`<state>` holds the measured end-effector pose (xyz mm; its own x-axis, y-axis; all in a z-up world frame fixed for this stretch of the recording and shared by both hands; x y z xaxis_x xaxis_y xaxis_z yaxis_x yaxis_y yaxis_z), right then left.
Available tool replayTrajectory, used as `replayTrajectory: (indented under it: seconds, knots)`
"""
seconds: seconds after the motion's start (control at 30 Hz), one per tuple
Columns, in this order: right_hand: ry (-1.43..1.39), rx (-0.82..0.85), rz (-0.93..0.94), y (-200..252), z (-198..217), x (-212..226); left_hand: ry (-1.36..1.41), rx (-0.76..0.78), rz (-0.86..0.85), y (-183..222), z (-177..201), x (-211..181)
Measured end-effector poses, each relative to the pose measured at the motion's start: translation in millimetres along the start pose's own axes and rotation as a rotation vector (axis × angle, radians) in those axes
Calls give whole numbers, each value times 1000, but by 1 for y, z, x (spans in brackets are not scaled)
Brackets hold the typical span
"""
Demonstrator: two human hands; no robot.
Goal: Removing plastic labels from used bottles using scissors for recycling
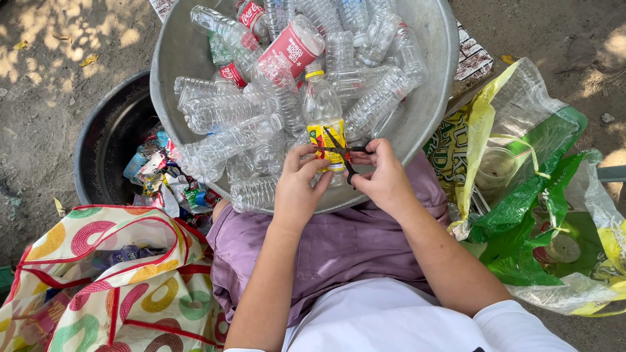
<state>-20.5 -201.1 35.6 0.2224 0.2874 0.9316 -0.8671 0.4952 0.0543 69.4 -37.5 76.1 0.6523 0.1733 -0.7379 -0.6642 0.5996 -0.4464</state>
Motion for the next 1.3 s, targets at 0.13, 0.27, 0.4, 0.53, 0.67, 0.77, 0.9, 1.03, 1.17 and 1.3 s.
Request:
replayTrajectory:
  seconds: [0.13,0.27,0.4,0.53,0.67,0.77,0.9,1.03,1.17,1.3]
  knots:
    - [-55,16,16,-3,-1,-8,-56,-33,-22,0,-1,-12]
    - [-72,17,24,-3,-2,-8,-140,-82,-49,1,-3,-22]
    - [-63,7,36,-3,-4,-8,-205,-122,-53,4,-11,-14]
    - [-5,-8,34,-3,-4,-7,-220,-108,-6,3,-11,-8]
    - [29,-16,32,-4,-7,-9,-254,-73,51,5,-14,2]
    - [50,-25,36,-7,-9,-14,-336,-65,80,1,-15,6]
    - [262,-14,-20,-4,-11,-9,-289,-24,112,13,-28,41]
    - [258,-21,-83,-6,-8,-5,-223,-22,175,20,-22,27]
    - [287,-14,-95,-14,-8,-15,-34,-37,159,11,-9,8]
    - [215,-32,-110,-15,-8,-21,69,-15,58,15,-9,6]
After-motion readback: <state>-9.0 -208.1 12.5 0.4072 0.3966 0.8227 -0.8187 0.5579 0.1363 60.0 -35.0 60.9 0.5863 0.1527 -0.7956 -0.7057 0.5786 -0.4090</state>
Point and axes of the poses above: each hand's wrist, its own y-axis away from the middle knuckle, its own z-axis out of the back of the hand, x = y × z, the point moved 8 cm from there along -y, towards the middle knuckle, and after that the axes turned 6 degrees about y, right-handed, at the moved point
